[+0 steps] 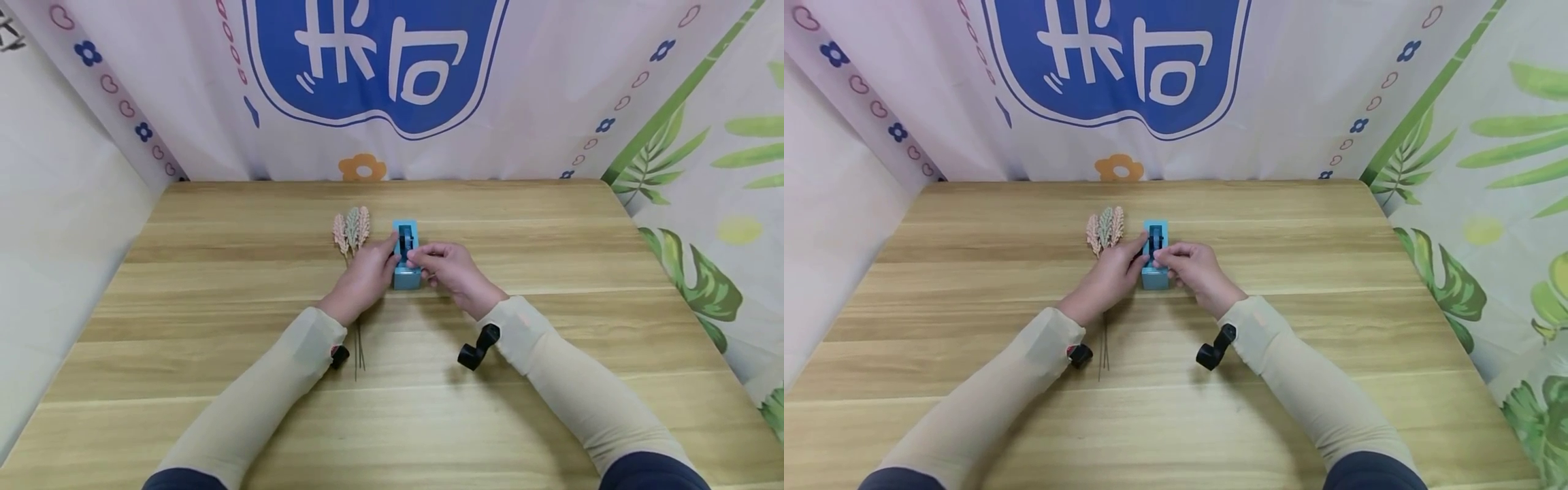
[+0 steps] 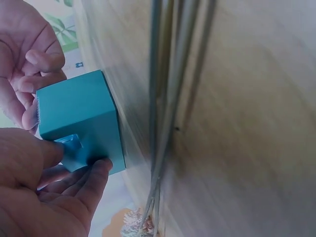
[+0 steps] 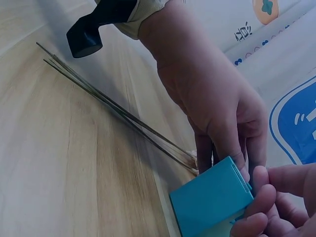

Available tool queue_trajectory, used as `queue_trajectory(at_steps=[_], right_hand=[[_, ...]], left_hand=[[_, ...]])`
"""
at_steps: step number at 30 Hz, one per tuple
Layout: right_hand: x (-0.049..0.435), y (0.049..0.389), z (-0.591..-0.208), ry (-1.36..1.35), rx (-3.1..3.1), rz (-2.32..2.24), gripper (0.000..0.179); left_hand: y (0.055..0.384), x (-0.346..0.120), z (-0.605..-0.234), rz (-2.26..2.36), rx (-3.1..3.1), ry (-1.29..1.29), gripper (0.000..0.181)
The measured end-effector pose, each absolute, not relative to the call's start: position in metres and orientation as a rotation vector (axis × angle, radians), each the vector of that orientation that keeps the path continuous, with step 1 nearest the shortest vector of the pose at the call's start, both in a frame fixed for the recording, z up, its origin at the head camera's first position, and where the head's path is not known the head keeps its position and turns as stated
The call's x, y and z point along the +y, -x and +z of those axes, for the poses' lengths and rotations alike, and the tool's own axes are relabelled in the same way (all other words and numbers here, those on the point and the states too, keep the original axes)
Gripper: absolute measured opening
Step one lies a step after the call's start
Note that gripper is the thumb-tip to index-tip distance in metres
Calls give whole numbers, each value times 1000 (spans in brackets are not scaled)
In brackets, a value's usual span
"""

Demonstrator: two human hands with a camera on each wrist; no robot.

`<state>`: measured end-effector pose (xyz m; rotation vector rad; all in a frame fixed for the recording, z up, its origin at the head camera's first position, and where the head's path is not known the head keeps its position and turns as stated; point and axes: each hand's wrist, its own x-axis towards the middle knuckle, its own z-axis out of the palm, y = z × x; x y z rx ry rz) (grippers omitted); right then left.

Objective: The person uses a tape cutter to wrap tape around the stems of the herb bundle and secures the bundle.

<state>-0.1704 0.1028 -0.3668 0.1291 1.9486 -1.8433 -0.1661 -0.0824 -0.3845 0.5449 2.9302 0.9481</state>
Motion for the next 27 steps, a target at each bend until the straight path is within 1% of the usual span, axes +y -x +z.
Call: queue_trajectory(at_steps=[16, 27], right_hand=[[102, 166, -367, -154, 1987, -1839, 12], [103, 159, -368, -113, 1979, -1862, 11]], left_hand=[[164, -79, -382, 971, 2923, -503, 53], [164, -79, -383, 942, 2958, -508, 53]])
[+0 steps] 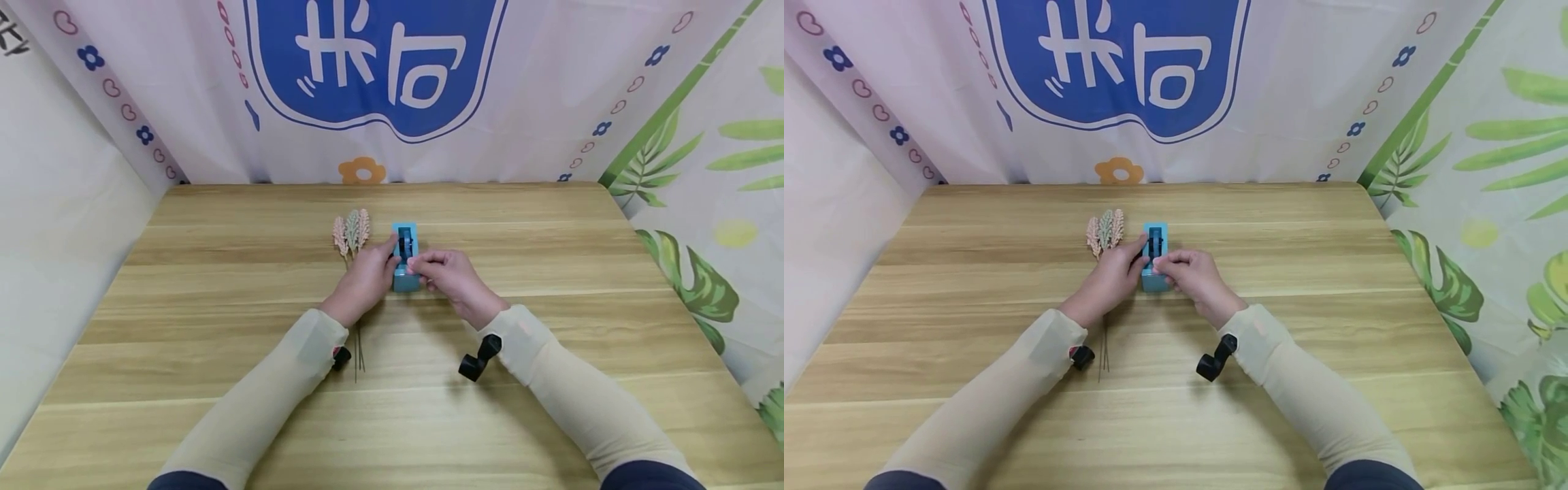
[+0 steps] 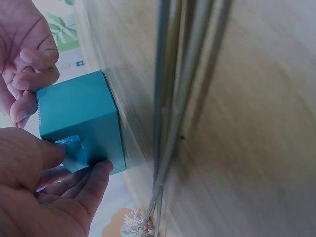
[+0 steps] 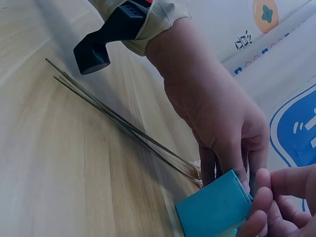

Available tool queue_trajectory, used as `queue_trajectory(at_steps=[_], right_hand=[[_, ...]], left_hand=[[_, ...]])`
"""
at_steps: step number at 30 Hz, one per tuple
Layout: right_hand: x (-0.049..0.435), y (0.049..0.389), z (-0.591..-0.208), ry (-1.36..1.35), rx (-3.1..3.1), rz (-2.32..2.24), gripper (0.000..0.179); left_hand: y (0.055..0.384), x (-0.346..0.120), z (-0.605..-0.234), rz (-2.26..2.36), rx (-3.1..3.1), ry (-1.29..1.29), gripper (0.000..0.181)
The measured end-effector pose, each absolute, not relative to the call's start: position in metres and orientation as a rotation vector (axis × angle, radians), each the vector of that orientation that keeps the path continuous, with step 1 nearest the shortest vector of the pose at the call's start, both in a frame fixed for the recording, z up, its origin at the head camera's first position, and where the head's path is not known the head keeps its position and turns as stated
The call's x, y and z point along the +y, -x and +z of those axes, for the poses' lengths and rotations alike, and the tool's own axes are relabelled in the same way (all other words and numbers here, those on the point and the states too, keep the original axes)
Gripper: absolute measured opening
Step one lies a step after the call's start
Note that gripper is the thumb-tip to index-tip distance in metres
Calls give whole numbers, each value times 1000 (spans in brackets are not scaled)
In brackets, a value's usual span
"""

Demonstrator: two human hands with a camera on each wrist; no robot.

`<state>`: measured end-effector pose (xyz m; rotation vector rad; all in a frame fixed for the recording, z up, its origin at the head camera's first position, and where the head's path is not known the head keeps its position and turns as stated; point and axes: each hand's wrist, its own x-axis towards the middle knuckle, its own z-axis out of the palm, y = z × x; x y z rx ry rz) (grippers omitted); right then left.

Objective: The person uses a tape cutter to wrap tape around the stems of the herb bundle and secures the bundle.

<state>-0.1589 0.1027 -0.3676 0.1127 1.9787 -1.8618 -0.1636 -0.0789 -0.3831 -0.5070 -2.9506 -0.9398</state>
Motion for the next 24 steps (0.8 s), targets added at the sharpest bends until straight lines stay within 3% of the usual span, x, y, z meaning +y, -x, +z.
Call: queue_trajectory(at_steps=[12, 24], right_hand=[[102, 148, -369, -72, 1921, -1932, 9], [101, 139, -375, -74, 1899, -1965, 30]], left_hand=[[163, -80, -384, -947, -2942, 507, 52], [164, -77, -386, -917, -2928, 504, 51]])
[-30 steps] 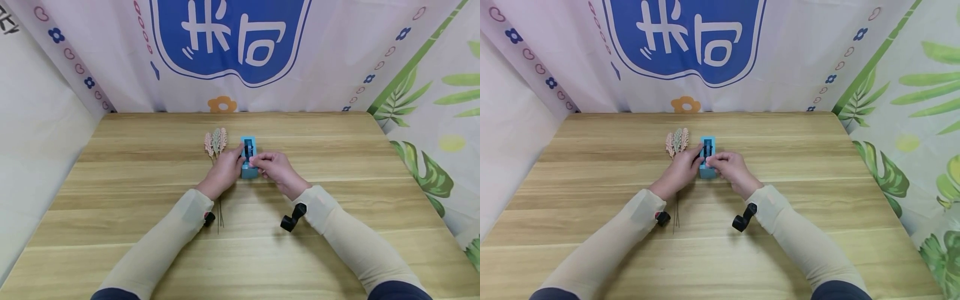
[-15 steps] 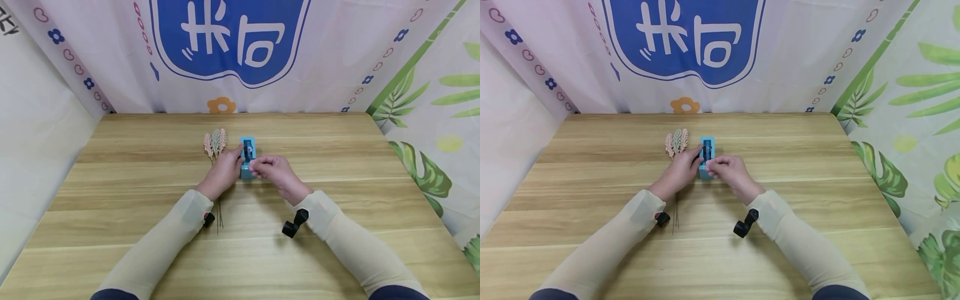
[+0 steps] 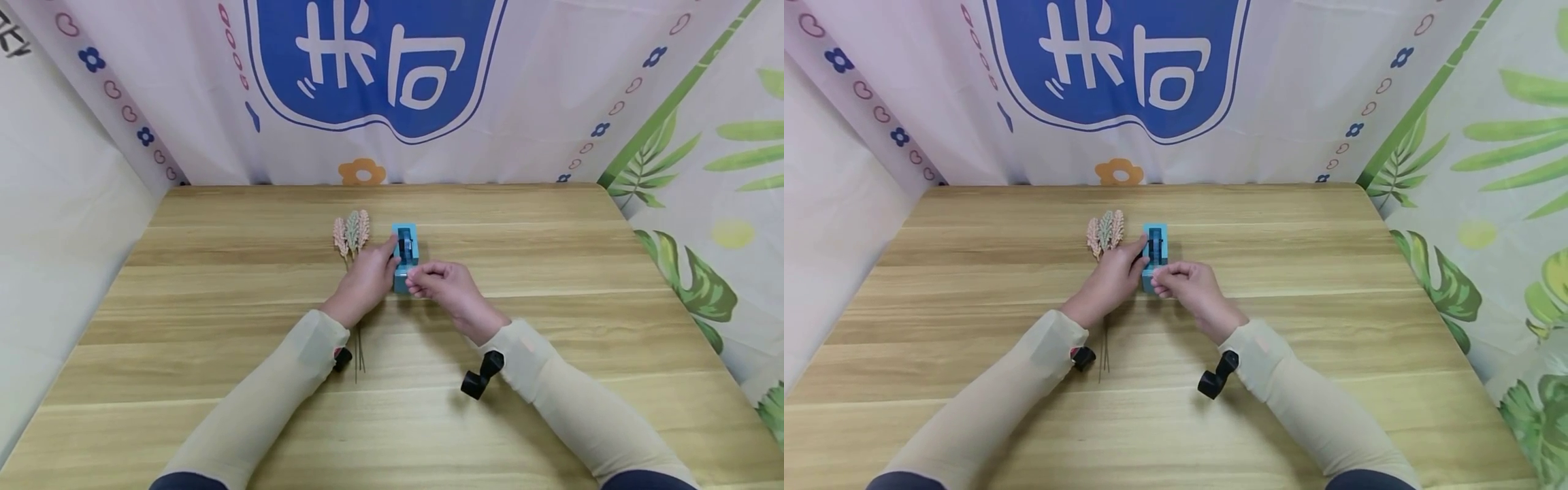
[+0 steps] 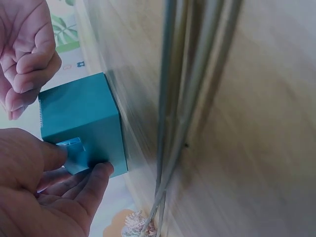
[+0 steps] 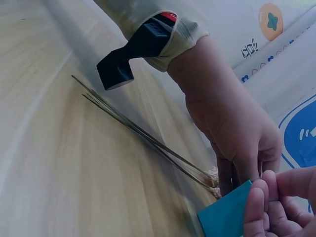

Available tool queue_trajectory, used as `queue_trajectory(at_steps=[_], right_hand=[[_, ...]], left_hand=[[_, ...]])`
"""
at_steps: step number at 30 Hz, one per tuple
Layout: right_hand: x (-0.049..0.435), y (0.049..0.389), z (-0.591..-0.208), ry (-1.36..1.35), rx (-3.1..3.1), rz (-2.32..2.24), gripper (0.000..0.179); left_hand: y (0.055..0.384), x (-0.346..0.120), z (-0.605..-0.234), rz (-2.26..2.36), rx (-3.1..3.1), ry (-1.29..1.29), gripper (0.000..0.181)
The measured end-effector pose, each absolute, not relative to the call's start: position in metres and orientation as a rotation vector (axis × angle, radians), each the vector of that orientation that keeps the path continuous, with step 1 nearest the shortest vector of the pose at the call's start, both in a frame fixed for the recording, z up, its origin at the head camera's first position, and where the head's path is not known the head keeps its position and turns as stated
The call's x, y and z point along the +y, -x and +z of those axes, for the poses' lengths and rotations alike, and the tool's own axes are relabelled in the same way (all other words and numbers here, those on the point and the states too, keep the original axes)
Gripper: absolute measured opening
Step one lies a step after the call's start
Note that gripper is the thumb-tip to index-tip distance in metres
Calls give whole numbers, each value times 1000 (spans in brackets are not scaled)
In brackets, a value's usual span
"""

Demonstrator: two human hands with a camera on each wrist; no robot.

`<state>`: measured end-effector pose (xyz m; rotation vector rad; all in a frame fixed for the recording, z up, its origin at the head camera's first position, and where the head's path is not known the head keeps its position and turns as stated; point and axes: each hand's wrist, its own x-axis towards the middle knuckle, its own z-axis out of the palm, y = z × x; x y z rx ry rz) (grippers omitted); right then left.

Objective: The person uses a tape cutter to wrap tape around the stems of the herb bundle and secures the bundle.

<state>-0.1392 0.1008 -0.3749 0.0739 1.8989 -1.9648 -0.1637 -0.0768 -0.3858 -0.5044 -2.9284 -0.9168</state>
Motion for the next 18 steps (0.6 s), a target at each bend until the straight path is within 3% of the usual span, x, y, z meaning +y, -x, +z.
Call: queue_trajectory(at_steps=[11, 18], right_hand=[[98, 132, -378, -95, 1866, -1982, 18], [99, 126, -380, -87, 1848, -1996, 21]], left_hand=[[161, -78, -385, -898, -2926, 482, 51], [161, -76, -383, -858, -2945, 481, 51]])
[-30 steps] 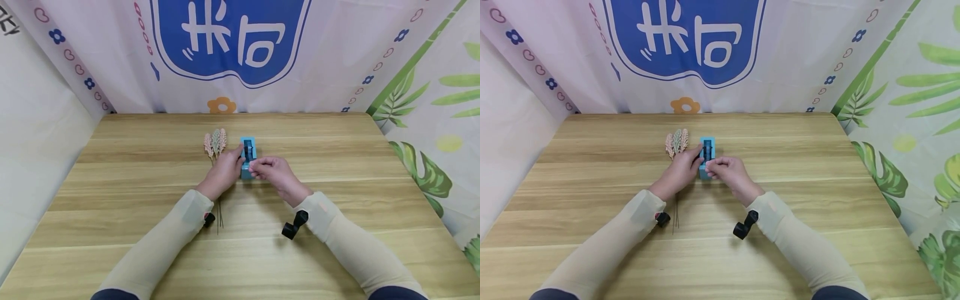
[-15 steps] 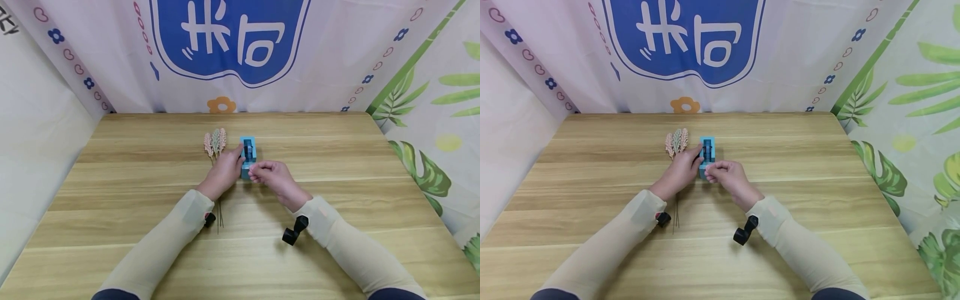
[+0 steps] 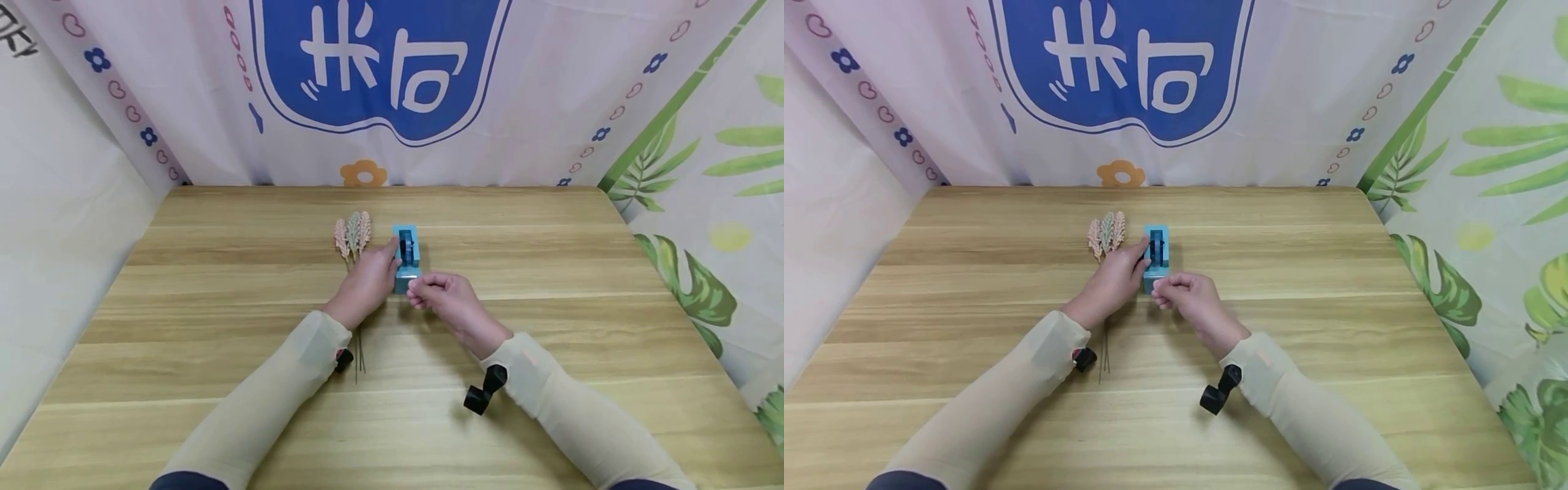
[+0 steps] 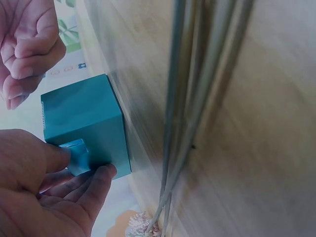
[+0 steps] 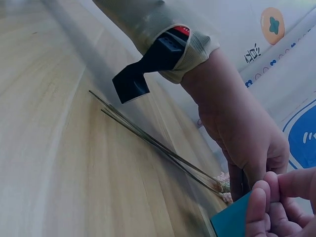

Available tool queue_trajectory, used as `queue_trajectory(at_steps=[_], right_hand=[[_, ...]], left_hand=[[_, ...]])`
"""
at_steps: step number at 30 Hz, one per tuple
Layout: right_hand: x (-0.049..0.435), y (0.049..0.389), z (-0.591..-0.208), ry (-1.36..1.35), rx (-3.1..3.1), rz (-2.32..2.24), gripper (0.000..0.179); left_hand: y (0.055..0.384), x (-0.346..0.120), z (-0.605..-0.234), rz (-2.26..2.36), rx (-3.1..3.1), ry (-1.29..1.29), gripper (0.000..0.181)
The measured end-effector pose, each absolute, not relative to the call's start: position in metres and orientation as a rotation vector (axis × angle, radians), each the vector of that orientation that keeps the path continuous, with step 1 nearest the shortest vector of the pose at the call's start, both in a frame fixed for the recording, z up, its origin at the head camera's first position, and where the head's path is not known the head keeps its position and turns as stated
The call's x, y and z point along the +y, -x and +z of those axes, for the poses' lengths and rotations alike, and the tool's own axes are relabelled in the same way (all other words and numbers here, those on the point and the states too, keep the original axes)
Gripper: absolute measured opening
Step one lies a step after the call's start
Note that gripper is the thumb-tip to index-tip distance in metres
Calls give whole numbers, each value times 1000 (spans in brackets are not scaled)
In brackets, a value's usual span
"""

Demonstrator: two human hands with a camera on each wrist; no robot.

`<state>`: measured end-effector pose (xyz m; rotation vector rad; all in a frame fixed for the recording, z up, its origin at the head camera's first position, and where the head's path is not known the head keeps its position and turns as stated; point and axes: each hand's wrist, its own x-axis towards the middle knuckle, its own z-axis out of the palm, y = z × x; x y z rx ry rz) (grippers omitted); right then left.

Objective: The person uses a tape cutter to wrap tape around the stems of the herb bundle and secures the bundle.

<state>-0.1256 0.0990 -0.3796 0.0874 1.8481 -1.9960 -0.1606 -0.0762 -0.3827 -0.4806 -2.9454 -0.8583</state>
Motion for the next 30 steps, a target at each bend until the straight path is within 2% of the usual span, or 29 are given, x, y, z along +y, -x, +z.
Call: queue_trajectory(at_steps=[30], right_hand=[[102, 111, -381, -75, 1795, -2024, 14]], left_hand=[[161, -74, -382, -833, -2967, 466, 51]])
